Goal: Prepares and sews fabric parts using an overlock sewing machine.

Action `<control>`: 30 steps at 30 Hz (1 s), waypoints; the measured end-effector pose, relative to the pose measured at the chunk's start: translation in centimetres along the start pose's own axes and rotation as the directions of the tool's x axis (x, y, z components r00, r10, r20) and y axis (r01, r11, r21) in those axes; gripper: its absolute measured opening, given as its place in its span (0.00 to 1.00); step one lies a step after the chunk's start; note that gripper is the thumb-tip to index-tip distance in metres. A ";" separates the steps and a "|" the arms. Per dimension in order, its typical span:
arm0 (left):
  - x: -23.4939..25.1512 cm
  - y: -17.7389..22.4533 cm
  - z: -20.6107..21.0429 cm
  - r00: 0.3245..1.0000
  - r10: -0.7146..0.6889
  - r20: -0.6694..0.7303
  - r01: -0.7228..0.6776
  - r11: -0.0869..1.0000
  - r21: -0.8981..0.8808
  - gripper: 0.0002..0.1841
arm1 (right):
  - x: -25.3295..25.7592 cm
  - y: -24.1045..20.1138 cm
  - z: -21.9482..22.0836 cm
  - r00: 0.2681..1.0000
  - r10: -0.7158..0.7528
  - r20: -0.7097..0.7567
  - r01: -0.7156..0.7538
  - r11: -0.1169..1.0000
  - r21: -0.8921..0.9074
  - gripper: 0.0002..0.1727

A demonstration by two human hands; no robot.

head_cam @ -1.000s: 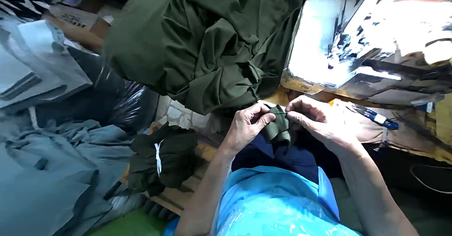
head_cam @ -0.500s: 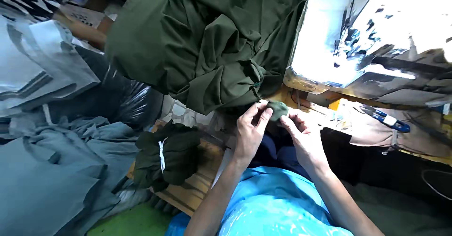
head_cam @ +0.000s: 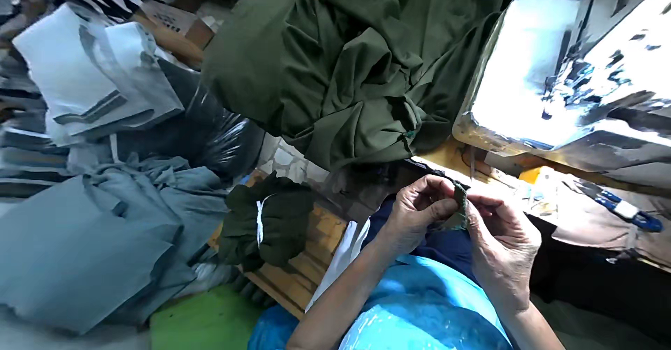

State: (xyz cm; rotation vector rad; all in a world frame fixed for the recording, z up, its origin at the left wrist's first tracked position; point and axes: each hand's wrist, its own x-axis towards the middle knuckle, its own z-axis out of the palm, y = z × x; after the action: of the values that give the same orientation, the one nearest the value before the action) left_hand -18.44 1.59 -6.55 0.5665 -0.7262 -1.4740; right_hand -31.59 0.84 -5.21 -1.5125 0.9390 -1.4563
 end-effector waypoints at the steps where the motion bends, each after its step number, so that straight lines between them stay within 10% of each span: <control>1: 0.0 0.0 -0.1 1.000 -0.015 0.017 0.015 1.000 -0.027 0.08 | -0.1 0.2 0.1 1.000 -0.004 -0.008 0.004 1.000 0.011 0.06; 10: -0.4 -0.7 -0.9 0.993 -0.002 0.121 0.010 0.998 -0.062 0.08 | -0.7 0.4 0.4 0.997 -0.076 0.002 0.076 0.996 -0.035 0.05; 14: -0.5 -0.8 -0.9 0.990 0.134 0.045 -0.140 0.969 0.205 0.03 | -0.1 1.7 -0.2 0.981 -0.192 0.039 0.196 0.961 -0.194 0.04; 17: 0.1 2.7 -1.6 0.975 0.190 0.116 -0.220 0.742 0.633 0.02 | 1.6 1.7 -2.0 0.989 0.048 0.143 -0.057 0.997 0.055 0.02; 21: 1.7 7.9 -1.1 0.956 -0.265 0.123 0.011 0.454 0.891 0.18 | 3.9 2.7 -3.6 0.749 0.474 0.463 -0.642 0.694 0.327 0.07; 30: 1.2 6.2 -1.3 0.970 0.005 0.241 -0.238 -0.130 0.962 0.11 | 3.4 1.1 -1.9 0.840 0.322 0.436 -0.231 0.941 -0.249 0.10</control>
State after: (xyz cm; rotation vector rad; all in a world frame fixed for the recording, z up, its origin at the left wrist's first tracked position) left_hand -13.38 0.54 -2.76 1.5185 -2.0608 -0.3924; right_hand -33.31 -2.84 -4.85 -1.6814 0.9586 -0.7522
